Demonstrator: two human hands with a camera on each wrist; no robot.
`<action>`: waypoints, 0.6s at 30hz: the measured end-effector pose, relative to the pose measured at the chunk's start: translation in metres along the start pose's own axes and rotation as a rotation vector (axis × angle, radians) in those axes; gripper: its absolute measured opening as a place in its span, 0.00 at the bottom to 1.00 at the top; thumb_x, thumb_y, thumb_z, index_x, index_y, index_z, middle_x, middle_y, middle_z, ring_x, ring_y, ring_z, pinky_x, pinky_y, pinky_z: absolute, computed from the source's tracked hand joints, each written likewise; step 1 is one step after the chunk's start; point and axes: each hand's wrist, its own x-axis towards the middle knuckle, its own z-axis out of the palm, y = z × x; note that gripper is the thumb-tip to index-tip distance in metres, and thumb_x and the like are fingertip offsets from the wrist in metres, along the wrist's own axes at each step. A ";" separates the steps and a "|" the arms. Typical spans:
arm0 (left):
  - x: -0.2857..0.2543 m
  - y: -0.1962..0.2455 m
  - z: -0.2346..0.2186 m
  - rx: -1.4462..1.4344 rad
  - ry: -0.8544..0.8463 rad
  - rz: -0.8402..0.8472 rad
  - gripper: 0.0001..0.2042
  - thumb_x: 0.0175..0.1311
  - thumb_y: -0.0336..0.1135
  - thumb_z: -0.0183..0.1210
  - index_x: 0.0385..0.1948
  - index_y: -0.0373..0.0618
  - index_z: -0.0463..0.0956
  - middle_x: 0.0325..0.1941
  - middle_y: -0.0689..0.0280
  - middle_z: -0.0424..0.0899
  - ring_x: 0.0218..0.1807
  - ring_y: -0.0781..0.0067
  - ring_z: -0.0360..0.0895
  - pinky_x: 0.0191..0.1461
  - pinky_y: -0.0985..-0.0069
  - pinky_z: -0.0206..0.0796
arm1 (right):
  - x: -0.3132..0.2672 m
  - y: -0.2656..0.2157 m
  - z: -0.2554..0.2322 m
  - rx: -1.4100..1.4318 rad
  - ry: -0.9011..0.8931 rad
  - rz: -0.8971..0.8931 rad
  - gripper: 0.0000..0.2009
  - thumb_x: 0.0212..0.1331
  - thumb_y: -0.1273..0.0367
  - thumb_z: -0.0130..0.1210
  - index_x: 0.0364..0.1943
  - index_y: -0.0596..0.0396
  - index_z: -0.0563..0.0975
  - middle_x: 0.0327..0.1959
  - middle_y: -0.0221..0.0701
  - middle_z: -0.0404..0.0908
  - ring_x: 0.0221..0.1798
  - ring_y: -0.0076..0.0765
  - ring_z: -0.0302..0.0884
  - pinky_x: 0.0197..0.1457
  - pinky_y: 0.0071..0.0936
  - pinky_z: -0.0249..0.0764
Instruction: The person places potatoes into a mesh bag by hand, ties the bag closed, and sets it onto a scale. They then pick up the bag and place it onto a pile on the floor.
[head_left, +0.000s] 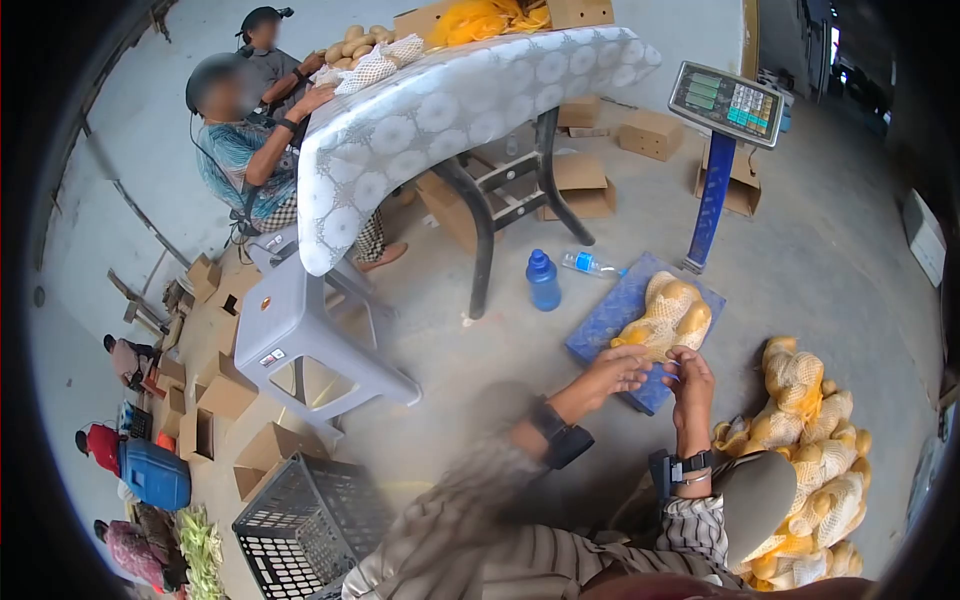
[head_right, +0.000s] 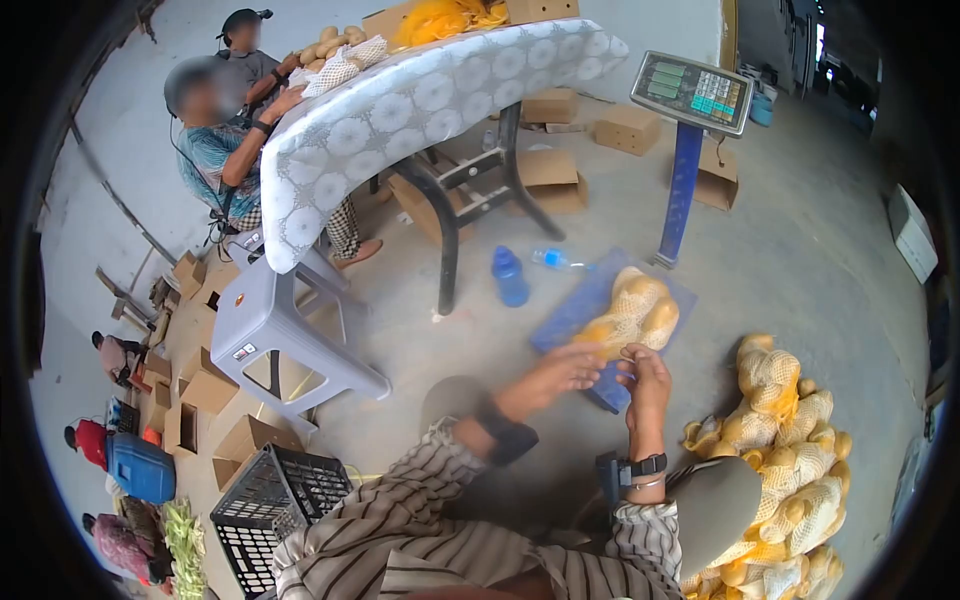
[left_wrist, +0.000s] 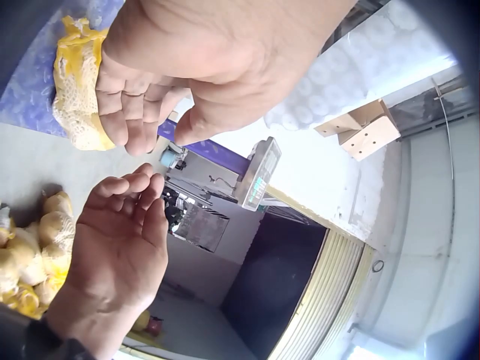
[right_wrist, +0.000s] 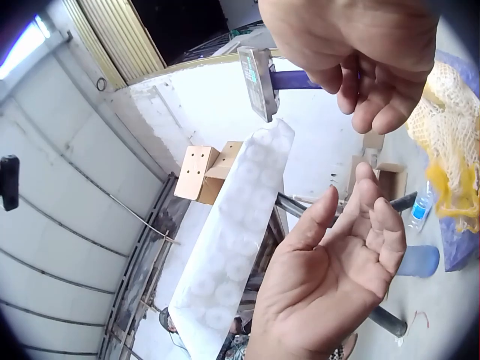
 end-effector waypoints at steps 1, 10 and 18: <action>0.000 -0.001 -0.001 -0.005 -0.026 0.009 0.22 0.65 0.37 0.55 0.59 0.42 0.66 0.49 0.64 0.79 0.46 0.75 0.77 0.50 0.76 0.70 | -0.002 -0.001 0.001 0.001 0.000 0.003 0.10 0.66 0.68 0.46 0.43 0.56 0.78 0.39 0.30 0.80 0.34 0.23 0.75 0.34 0.20 0.73; -0.013 0.146 -0.041 0.965 0.429 0.799 0.29 0.54 0.39 0.65 0.57 0.36 0.67 0.57 0.51 0.73 0.64 0.55 0.66 0.65 0.63 0.58 | -0.011 -0.015 0.005 -0.034 0.039 -0.031 0.10 0.65 0.66 0.48 0.42 0.55 0.78 0.39 0.29 0.81 0.34 0.22 0.76 0.35 0.20 0.74; -0.096 0.433 -0.126 1.915 1.335 1.494 0.37 0.54 0.44 0.64 0.64 0.38 0.58 0.65 0.45 0.63 0.66 0.43 0.58 0.70 0.54 0.48 | 0.000 -0.001 0.005 -0.042 -0.077 -0.010 0.09 0.66 0.68 0.47 0.39 0.56 0.78 0.37 0.28 0.81 0.34 0.21 0.77 0.36 0.20 0.74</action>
